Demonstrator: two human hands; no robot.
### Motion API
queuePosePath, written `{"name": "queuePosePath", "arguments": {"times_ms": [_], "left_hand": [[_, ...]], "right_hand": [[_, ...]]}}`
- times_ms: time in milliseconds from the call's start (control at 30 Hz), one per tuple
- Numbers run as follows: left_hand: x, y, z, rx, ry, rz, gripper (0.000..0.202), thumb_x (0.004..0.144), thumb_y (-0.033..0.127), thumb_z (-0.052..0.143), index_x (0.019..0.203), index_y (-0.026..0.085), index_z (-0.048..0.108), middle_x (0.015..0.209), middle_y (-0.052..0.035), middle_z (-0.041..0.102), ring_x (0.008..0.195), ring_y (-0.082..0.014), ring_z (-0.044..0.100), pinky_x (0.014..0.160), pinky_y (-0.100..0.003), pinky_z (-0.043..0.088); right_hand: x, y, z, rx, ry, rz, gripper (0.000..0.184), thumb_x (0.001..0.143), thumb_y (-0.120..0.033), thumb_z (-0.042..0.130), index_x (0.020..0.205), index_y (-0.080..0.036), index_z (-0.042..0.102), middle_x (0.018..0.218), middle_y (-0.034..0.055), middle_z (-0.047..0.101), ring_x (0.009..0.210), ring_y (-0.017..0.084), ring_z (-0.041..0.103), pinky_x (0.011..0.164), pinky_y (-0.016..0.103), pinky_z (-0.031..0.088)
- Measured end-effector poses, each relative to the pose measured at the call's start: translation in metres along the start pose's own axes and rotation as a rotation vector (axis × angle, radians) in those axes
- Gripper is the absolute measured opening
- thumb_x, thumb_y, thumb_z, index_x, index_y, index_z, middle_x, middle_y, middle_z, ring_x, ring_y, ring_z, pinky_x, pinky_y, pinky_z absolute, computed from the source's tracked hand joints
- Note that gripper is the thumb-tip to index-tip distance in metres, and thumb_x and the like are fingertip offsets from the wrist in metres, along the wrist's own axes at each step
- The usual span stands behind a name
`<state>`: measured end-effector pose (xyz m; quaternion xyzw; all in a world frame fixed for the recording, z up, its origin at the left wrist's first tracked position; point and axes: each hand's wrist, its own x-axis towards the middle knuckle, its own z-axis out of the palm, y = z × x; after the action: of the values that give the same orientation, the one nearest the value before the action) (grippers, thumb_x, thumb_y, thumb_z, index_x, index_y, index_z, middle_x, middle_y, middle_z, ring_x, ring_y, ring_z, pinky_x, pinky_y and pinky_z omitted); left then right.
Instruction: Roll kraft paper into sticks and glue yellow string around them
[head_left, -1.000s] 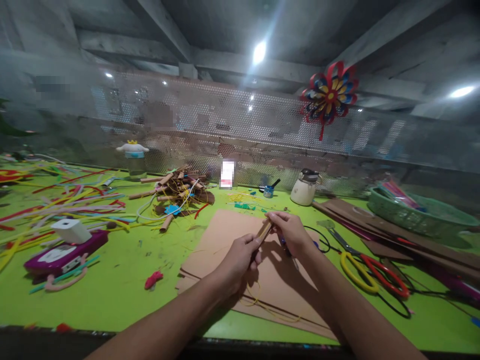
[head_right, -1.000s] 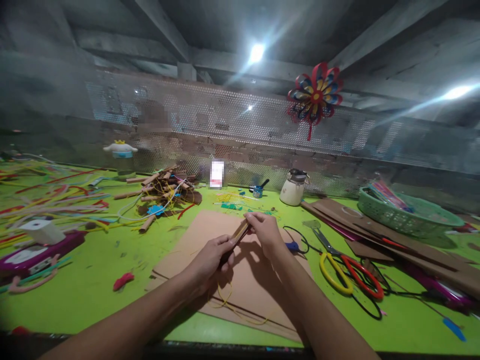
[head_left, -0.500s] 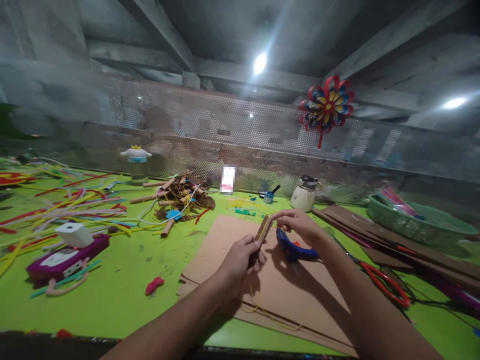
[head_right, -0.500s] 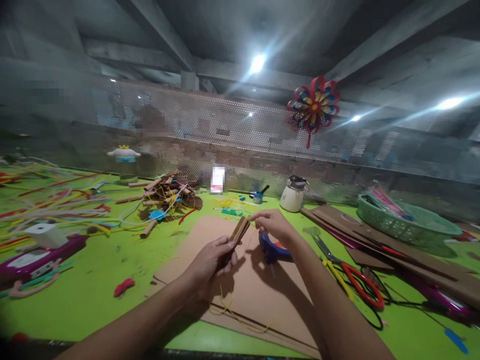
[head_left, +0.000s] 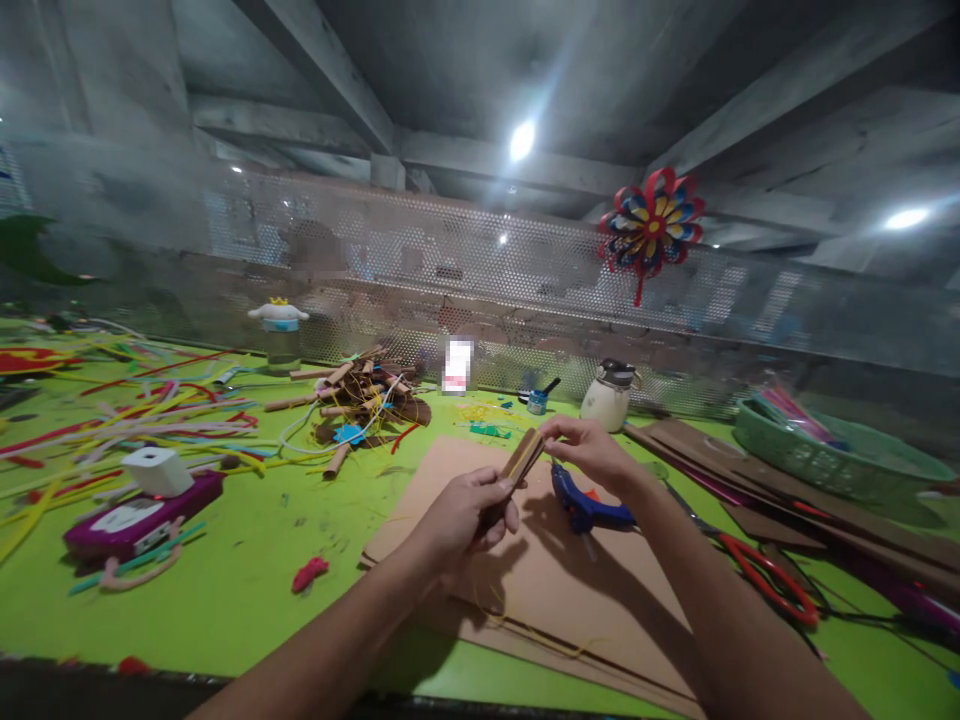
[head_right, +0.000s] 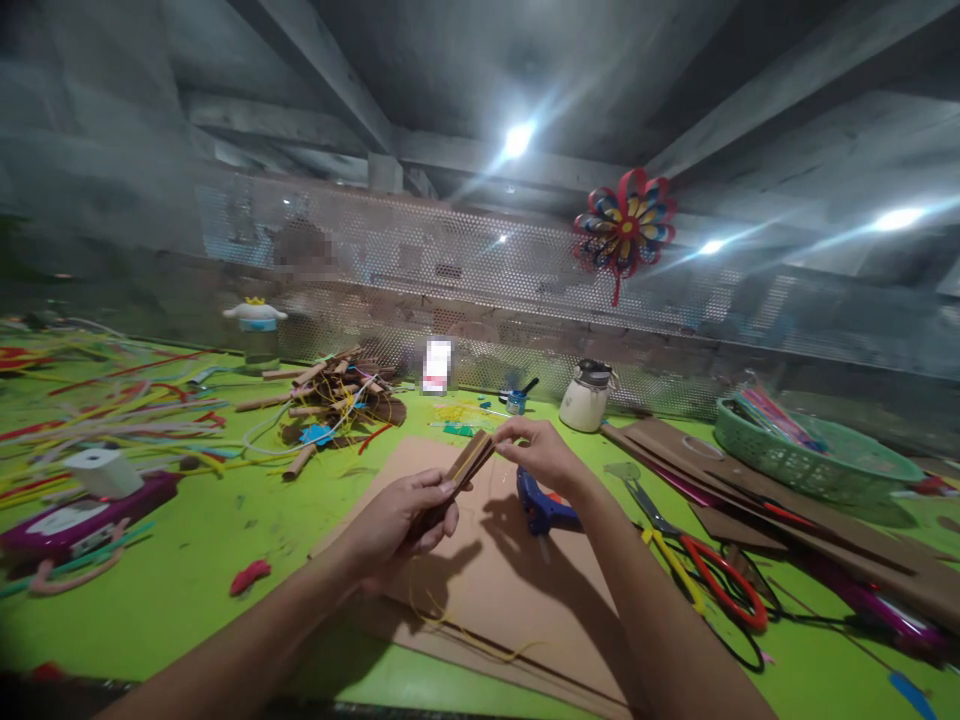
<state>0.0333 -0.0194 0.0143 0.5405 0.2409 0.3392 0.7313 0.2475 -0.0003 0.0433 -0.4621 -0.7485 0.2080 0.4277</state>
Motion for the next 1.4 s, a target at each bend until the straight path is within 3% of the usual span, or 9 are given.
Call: {"name": "queuePosePath", "arguments": {"times_ms": [267,433,533,667,800,967,1200,1333,1400], "left_hand": [[-0.026,0.009,-0.014,-0.045,-0.025,-0.065,0.018,0.079,0.027,0.053,0.089,0.012,0.054,0.061,-0.0024,0.058,0.039,-0.0032,0.039,0.035,-0.017,0.012],[-0.035,0.025,-0.017,-0.023,0.04,0.016,0.023,0.078,0.028,0.059,0.094,0.011,0.06,0.079,-0.0077,0.062,0.059,-0.0069,0.051,0.043,-0.015,0.028],[-0.033,0.033,-0.019,-0.011,0.086,0.091,0.024,0.075,0.027,0.064,0.095,0.014,0.064,0.098,-0.009,0.061,0.079,-0.0106,0.053,0.054,-0.016,0.037],[-0.022,0.033,-0.022,-0.042,0.175,0.116,0.024,0.072,0.029,0.067,0.092,0.016,0.066,0.094,-0.0062,0.06,0.084,-0.0119,0.053,0.061,-0.018,0.041],[-0.015,0.032,-0.018,-0.101,0.206,0.106,0.025,0.069,0.026,0.07,0.09,0.013,0.066,0.095,-0.0078,0.06,0.089,-0.0155,0.056,0.058,-0.017,0.041],[-0.013,0.035,-0.007,-0.198,0.118,0.03,0.025,0.073,0.019,0.064,0.097,0.011,0.061,0.105,-0.012,0.06,0.079,-0.0161,0.062,0.045,-0.016,0.036],[-0.005,0.033,-0.001,-0.18,0.205,0.017,0.016,0.077,0.017,0.058,0.092,0.01,0.059,0.1,-0.0115,0.061,0.07,-0.0122,0.061,0.044,-0.016,0.041],[0.0,0.027,-0.003,-0.046,0.254,0.084,0.017,0.076,0.019,0.059,0.09,0.009,0.059,0.095,-0.0114,0.061,0.067,-0.0116,0.06,0.044,-0.016,0.04],[0.003,0.021,-0.005,0.022,0.261,0.109,0.018,0.076,0.022,0.059,0.088,0.009,0.06,0.09,-0.0107,0.061,0.065,-0.0117,0.059,0.045,-0.017,0.04]], "right_hand": [[-0.002,-0.002,0.016,0.148,0.105,0.111,0.021,0.071,-0.035,0.062,0.07,-0.015,0.067,0.067,0.0025,0.065,0.065,0.014,0.056,0.066,0.028,0.041],[-0.003,-0.005,0.053,0.171,0.082,0.022,0.023,0.074,-0.036,0.06,0.067,-0.016,0.069,0.069,0.0029,0.066,0.067,0.016,0.057,0.068,0.028,0.043],[-0.008,-0.015,0.073,0.206,0.05,-0.011,0.023,0.077,-0.036,0.057,0.077,-0.017,0.071,0.069,0.0029,0.066,0.067,0.015,0.058,0.065,0.027,0.045],[-0.018,-0.027,0.085,0.119,0.04,-0.033,0.026,0.083,-0.031,0.048,0.088,-0.017,0.069,0.062,0.0014,0.062,0.059,0.012,0.056,0.056,0.023,0.043],[-0.028,-0.025,0.092,-0.051,0.017,-0.033,0.024,0.084,-0.021,0.044,0.076,-0.015,0.066,0.059,0.001,0.061,0.054,0.011,0.054,0.054,0.021,0.039],[-0.037,-0.023,0.099,-0.154,-0.064,-0.075,0.023,0.078,-0.007,0.04,0.072,-0.017,0.06,0.055,0.0002,0.059,0.05,0.011,0.052,0.052,0.02,0.036],[-0.05,-0.033,0.111,-0.213,-0.108,-0.081,0.021,0.078,-0.008,0.04,0.071,-0.017,0.058,0.059,0.0008,0.058,0.049,0.01,0.045,0.046,0.02,0.027],[-0.057,-0.042,0.094,-0.294,-0.206,-0.127,0.017,0.075,-0.012,0.048,0.063,-0.017,0.059,0.062,0.0017,0.059,0.055,0.011,0.046,0.05,0.021,0.029],[-0.052,-0.046,0.075,-0.265,-0.119,-0.124,0.019,0.079,-0.019,0.049,0.065,-0.018,0.062,0.067,0.0038,0.061,0.063,0.014,0.051,0.057,0.024,0.035]]}}
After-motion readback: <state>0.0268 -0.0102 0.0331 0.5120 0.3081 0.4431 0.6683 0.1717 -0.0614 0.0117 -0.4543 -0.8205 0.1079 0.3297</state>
